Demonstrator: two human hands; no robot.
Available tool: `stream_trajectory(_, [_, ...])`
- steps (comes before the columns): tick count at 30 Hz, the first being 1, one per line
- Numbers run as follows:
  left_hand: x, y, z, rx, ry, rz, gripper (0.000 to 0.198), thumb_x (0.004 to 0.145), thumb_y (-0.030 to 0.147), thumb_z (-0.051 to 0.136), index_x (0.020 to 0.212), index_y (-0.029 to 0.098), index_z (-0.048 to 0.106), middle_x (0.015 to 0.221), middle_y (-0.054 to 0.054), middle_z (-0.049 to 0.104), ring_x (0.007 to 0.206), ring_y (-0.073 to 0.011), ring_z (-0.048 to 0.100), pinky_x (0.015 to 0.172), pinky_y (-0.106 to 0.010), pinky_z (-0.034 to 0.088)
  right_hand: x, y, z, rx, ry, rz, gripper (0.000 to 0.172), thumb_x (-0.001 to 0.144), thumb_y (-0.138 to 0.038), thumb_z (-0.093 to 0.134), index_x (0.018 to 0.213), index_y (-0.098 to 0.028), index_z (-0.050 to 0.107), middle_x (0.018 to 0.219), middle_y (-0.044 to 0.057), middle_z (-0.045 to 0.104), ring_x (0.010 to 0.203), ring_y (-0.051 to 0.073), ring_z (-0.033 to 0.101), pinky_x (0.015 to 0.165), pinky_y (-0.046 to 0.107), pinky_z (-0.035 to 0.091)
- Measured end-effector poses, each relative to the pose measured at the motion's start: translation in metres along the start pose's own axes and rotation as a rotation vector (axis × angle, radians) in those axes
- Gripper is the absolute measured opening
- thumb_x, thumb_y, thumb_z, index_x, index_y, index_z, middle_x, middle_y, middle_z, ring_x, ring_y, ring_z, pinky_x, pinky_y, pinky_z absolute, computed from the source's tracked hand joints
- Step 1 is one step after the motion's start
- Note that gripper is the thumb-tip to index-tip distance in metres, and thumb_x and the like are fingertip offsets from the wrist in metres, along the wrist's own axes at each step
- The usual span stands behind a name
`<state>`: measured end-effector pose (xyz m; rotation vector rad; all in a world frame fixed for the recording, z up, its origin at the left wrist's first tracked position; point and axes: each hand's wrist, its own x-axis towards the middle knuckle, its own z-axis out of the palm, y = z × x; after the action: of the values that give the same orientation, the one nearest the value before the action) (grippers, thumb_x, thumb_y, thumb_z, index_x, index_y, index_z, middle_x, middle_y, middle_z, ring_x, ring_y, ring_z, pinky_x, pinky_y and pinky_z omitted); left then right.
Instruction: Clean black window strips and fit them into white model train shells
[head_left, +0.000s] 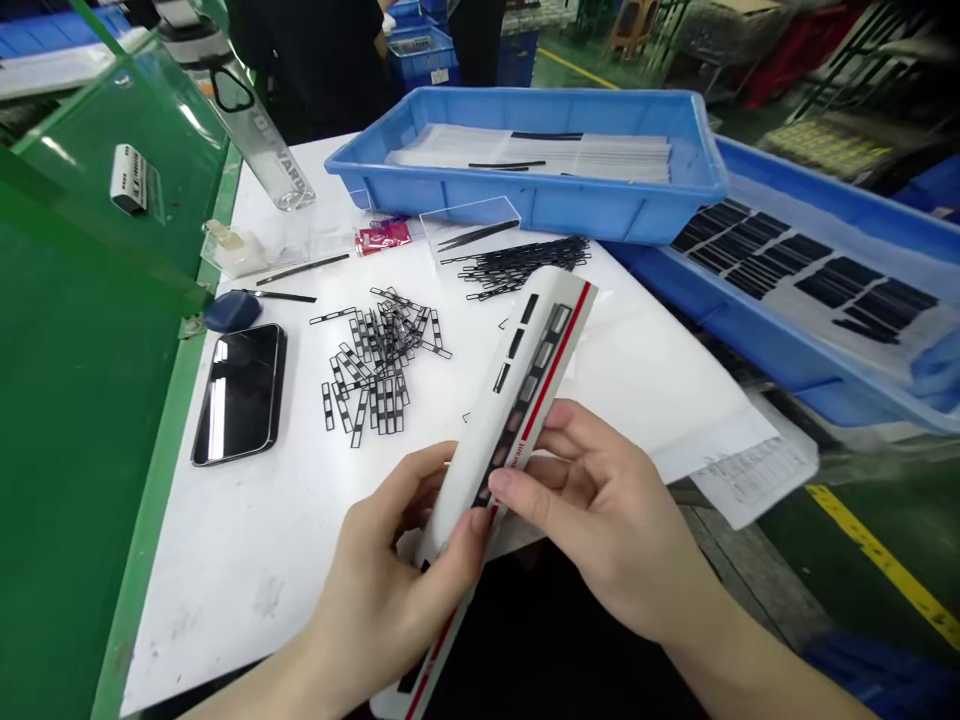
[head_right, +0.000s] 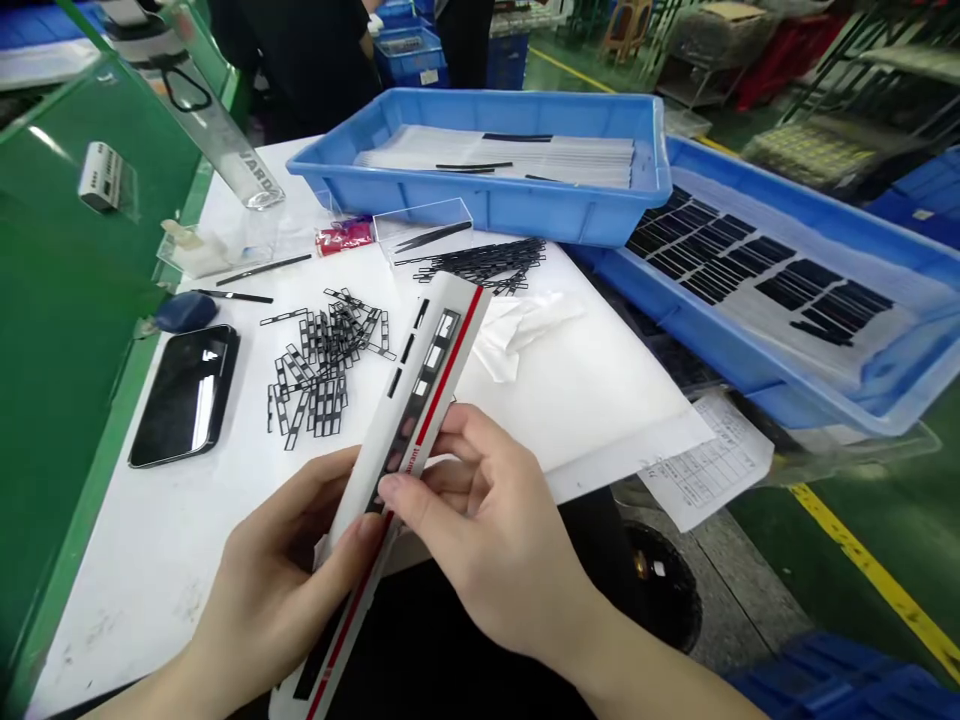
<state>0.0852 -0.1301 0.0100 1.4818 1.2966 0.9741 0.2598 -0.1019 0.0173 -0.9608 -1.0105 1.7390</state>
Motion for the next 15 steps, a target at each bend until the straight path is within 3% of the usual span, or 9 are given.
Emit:
stream_trajectory(3, [-0.001,-0.002,0.004,0.001,0.058,0.017,0.031,0.098,0.020,0.066,0.128,0.028,0.065,0.111,0.002,0.079,0.091,-0.0107,0.075,0.083,-0.016,0.059,0.003,0.002,0.001,-0.028,0.032,-0.020,0.017,0.095,-0.022,0.072,0.111,-0.024,0.064,0.114,0.005,0.074,0.087,0.016,0.073,0.082,0.030,0.063])
stream_trajectory(7, [-0.002,-0.004,0.006,-0.015,0.086,-0.001,0.028,0.098,0.021,0.067,0.125,0.024,0.068,0.111,0.000,0.080,0.093,-0.0118,0.076,0.085,-0.015,0.060,0.009,0.002,0.001,0.008,0.016,-0.037,0.019,0.096,-0.019,0.071,0.114,-0.025,0.064,0.120,0.005,0.073,0.100,0.019,0.074,0.084,0.028,0.063])
stream_trajectory(15, [-0.003,-0.009,0.004,0.020,0.098,0.048,0.035,0.096,0.019,0.069,0.129,0.031,0.068,0.112,0.005,0.080,0.094,-0.0097,0.076,0.085,-0.011,0.058,0.024,0.001,-0.009,0.057,-0.023,-0.084,0.021,0.093,-0.022,0.076,0.113,-0.028,0.073,0.117,0.002,0.076,0.097,0.019,0.077,0.083,0.028,0.065])
